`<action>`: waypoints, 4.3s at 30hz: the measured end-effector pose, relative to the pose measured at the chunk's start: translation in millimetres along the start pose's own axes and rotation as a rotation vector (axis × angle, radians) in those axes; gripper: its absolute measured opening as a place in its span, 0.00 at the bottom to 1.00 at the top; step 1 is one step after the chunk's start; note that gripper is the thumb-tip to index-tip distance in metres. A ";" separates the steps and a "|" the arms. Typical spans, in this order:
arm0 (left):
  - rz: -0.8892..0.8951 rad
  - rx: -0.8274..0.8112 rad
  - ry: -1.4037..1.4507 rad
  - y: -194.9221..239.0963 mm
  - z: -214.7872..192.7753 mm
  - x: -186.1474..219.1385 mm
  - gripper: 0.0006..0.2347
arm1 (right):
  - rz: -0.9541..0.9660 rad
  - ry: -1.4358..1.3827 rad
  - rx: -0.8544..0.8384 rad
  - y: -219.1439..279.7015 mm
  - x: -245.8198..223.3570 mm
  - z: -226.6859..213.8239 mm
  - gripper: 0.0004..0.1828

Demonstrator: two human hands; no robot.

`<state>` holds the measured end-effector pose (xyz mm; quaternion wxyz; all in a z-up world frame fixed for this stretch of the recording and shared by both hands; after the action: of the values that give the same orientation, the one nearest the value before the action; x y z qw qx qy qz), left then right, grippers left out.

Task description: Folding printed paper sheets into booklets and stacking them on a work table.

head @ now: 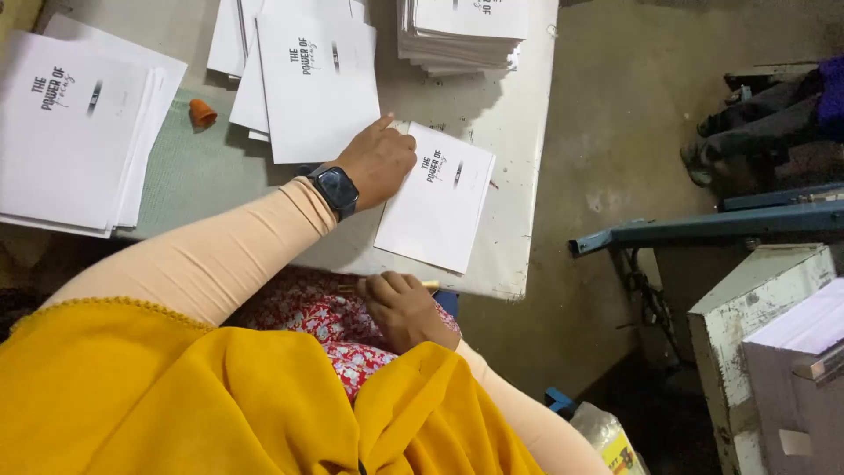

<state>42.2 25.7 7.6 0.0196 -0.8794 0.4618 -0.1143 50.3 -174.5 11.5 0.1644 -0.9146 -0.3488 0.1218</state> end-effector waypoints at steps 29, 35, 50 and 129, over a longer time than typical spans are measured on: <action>-0.738 0.092 0.913 72.8 6.0 22.9 0.30 | 0.980 0.017 0.203 57.2 68.9 -48.4 0.09; -0.671 0.144 1.121 85.5 -9.5 14.6 0.13 | 1.206 -0.142 0.230 67.7 74.4 -44.2 0.13; -1.114 0.326 0.377 43.4 -36.8 -251.3 0.30 | 0.855 0.019 0.198 -57.9 169.3 -18.8 0.17; -0.523 0.748 1.197 123.3 -58.0 -56.3 0.36 | 0.704 -1.054 0.661 -110.0 79.3 -22.6 0.60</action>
<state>-100.9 5.1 36.5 0.0350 -0.6828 0.0998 -0.7230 49.9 -48.3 66.1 0.1934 -0.6947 -0.0110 0.6927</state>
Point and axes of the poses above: each hand's wrist, its own y-axis away from the middle knuckle, its own z-axis out of the palm, x = y × z, the point moved 5 cm from there along -y, towards the middle knuckle, and after that the axes turned 4 degrees about -z, right-handed, at the moved point
